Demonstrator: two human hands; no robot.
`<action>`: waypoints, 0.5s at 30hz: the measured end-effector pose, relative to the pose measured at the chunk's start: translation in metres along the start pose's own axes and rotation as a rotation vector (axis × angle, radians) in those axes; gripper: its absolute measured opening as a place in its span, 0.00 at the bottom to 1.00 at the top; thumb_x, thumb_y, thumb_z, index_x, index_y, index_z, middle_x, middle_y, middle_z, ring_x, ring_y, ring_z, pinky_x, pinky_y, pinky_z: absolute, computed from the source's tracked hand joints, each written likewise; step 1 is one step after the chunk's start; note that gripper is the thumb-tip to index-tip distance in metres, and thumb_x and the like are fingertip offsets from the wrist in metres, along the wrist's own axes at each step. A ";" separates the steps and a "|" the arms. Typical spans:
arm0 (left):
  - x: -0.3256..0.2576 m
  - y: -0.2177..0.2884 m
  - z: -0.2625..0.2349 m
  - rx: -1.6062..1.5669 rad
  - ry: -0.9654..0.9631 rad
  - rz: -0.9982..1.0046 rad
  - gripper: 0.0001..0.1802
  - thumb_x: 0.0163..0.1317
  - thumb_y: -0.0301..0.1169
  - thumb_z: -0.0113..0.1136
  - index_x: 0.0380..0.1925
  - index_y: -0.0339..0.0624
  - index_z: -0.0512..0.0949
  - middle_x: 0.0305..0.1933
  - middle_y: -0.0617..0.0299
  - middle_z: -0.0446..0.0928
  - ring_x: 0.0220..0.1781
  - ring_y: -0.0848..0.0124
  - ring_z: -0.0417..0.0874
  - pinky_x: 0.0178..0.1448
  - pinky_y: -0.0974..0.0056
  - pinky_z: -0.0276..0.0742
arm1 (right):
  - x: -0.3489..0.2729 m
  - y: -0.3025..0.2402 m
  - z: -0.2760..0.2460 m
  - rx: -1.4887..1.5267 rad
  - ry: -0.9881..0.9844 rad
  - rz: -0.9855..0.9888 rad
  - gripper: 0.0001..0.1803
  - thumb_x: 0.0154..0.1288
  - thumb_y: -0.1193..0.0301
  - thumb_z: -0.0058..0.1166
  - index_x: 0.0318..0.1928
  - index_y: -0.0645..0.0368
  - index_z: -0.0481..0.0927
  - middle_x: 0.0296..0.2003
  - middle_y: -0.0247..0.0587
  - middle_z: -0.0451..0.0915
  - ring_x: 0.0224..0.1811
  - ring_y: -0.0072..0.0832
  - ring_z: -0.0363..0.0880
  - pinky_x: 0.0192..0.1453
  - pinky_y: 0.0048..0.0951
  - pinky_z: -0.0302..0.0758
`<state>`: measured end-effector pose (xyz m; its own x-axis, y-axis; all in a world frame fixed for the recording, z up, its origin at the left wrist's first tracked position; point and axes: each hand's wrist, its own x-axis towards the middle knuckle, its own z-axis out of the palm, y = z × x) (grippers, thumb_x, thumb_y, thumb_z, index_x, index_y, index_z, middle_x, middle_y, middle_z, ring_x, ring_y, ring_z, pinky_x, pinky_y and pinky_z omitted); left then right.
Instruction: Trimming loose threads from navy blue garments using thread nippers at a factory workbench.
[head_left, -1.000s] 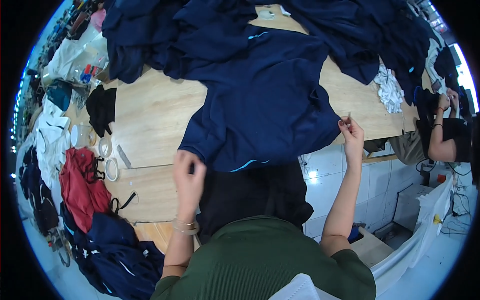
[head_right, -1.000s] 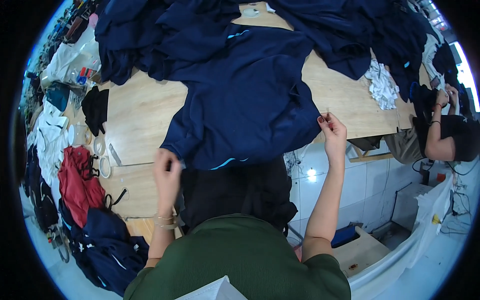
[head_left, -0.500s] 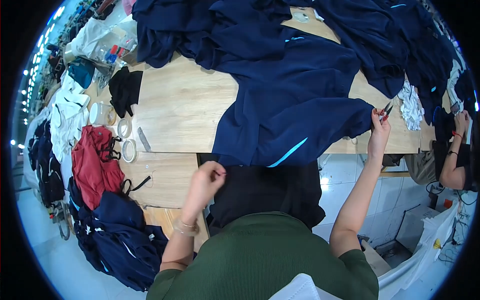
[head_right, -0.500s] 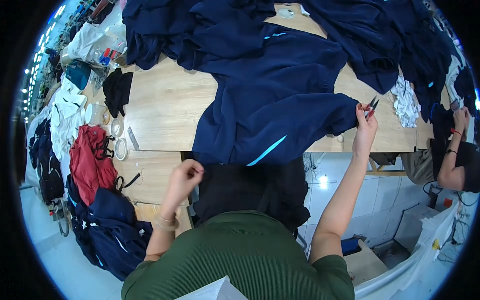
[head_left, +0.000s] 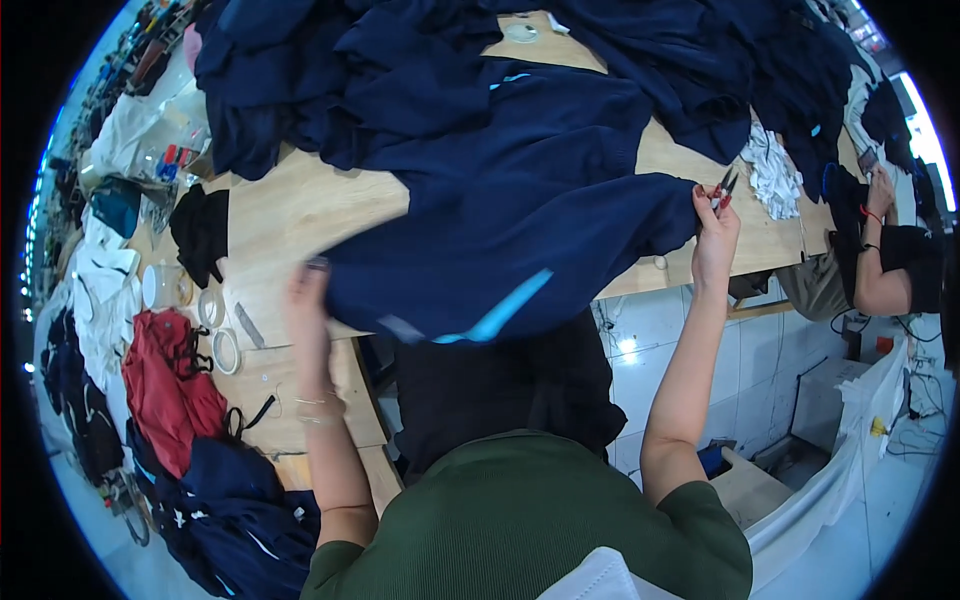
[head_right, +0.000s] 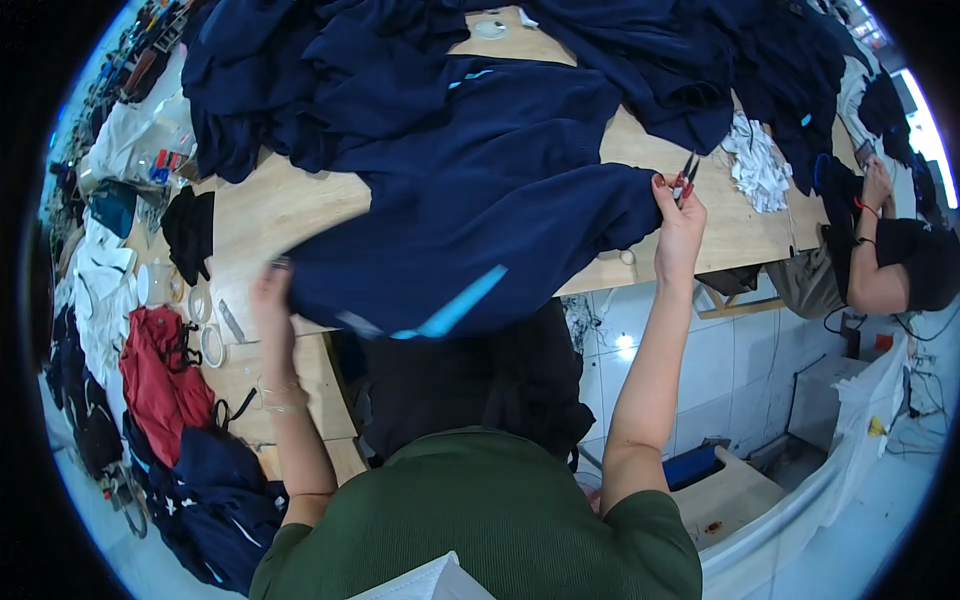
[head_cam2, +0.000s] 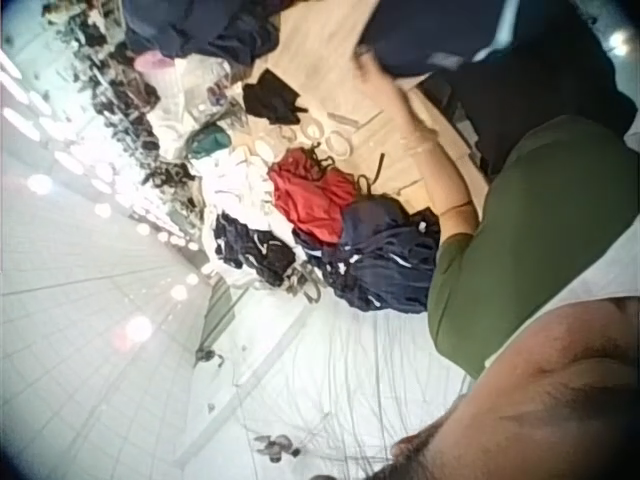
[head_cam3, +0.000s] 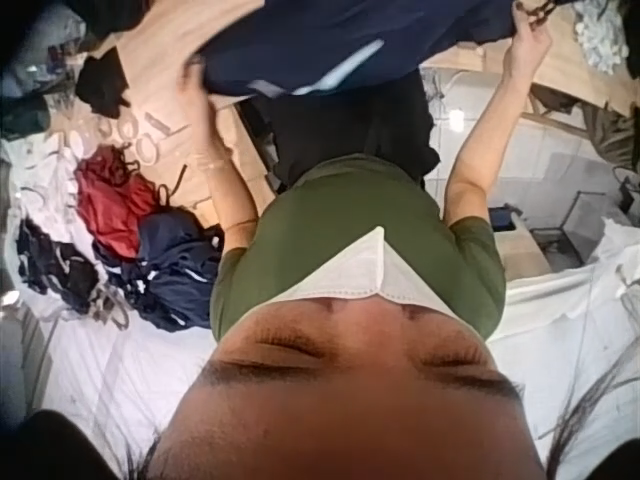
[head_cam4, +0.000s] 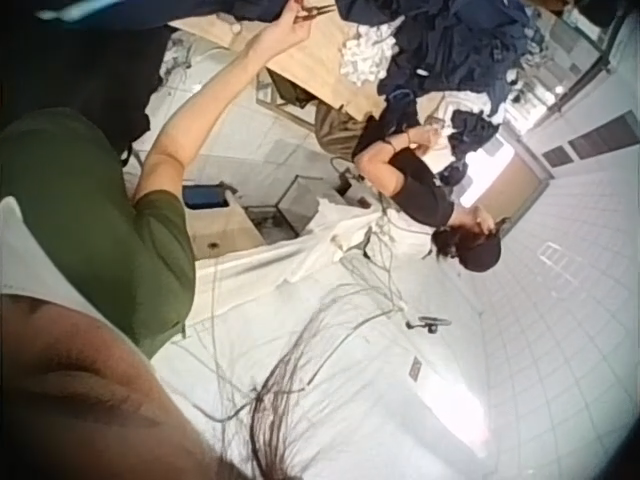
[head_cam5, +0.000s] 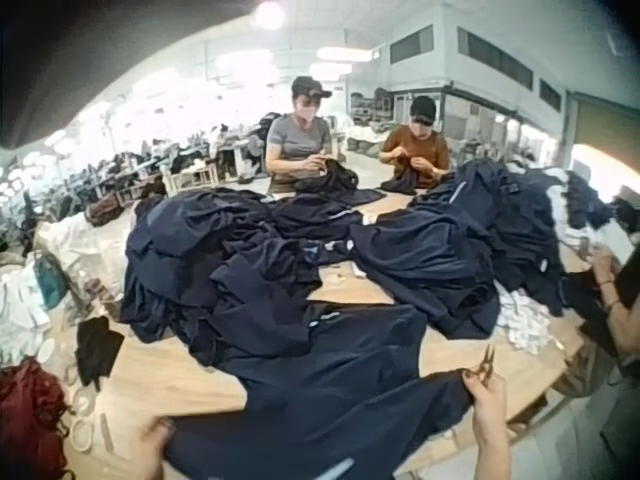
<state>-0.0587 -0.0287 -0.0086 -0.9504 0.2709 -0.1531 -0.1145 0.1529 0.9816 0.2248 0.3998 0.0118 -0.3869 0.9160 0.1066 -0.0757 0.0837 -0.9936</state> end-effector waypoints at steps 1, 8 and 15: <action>0.023 0.009 -0.019 -0.045 0.076 0.044 0.16 0.65 0.33 0.59 0.48 0.32 0.77 0.46 0.55 0.80 0.45 0.72 0.81 0.51 0.67 0.76 | 0.001 -0.003 0.001 -0.018 -0.008 -0.011 0.05 0.66 0.74 0.57 0.38 0.62 0.81 0.35 0.29 0.80 0.39 0.15 0.74 0.50 0.18 0.66; 0.096 -0.001 -0.050 -0.688 0.018 -0.347 0.10 0.64 0.31 0.61 0.43 0.38 0.78 0.41 0.59 0.82 0.42 0.71 0.84 0.49 0.67 0.81 | 0.004 -0.005 0.026 0.038 -0.063 0.010 0.05 0.64 0.74 0.58 0.37 0.64 0.82 0.33 0.31 0.81 0.36 0.15 0.74 0.46 0.17 0.68; 0.104 -0.008 -0.024 -0.865 -0.166 -0.267 0.16 0.69 0.39 0.53 0.51 0.44 0.77 0.50 0.63 0.80 0.49 0.72 0.80 0.49 0.67 0.77 | 0.002 -0.001 0.035 0.079 -0.056 0.043 0.04 0.64 0.74 0.59 0.36 0.62 0.81 0.32 0.30 0.80 0.35 0.14 0.74 0.46 0.17 0.67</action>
<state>-0.1637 -0.0249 -0.0300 -0.8154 0.4716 -0.3357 -0.5639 -0.5165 0.6444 0.1917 0.3874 0.0147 -0.4415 0.8947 0.0679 -0.1288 0.0117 -0.9916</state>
